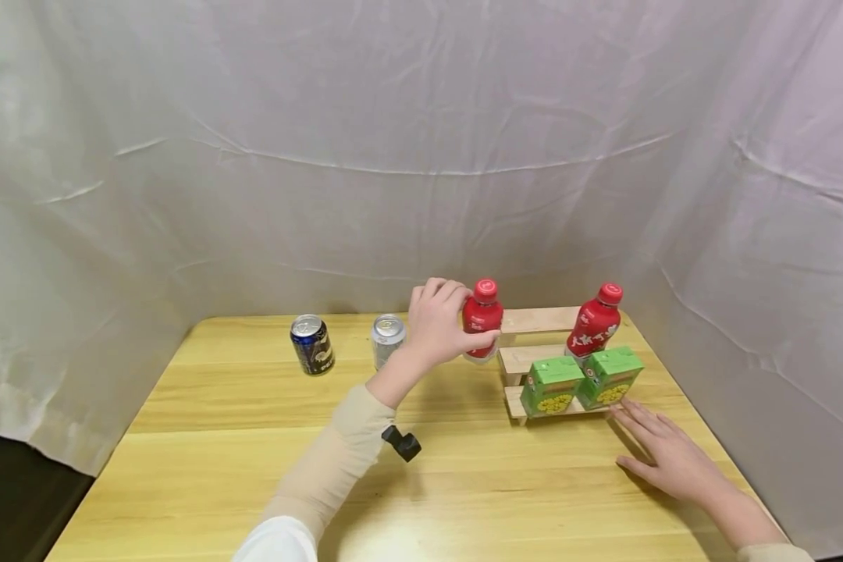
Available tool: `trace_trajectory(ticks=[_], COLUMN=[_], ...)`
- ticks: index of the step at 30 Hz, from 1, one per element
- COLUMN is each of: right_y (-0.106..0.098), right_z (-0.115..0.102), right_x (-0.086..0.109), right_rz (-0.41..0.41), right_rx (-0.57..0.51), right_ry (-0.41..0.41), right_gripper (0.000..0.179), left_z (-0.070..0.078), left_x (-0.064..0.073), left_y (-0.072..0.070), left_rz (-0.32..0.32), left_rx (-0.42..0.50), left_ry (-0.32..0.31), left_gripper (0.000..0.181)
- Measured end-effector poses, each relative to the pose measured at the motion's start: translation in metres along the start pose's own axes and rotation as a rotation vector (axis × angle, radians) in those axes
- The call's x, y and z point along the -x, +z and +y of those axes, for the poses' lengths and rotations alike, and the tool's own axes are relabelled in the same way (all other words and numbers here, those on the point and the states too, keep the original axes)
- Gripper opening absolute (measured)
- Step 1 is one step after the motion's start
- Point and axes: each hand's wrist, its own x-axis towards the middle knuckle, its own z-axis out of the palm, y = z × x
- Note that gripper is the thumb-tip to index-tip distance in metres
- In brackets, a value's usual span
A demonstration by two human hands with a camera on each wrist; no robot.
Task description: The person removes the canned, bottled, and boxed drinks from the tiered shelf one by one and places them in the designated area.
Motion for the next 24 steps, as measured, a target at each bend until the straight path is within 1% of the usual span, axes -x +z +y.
trace_trajectory(ticks=[8,16,24], right_y=[0.0,0.002,0.002], right_z=[-0.001,-0.001,0.0], right_x=[0.0,0.004,0.002], right_rz=[0.0,-0.005,-0.01], right_rx=[0.001,-0.003,-0.008], right_ry=[0.003,0.008,0.012], right_gripper=[0.076,0.076,0.077], left_z=[-0.02,-0.04,-0.061], left_x=[0.019,0.038,0.058], left_y=[-0.022,-0.039,-0.057], left_rz=[0.03,0.023,0.036], left_rx=[0.02,-0.002,-0.039], left_ry=[-0.027,-0.057,-0.042], left_gripper=[0.056,0.056,0.057])
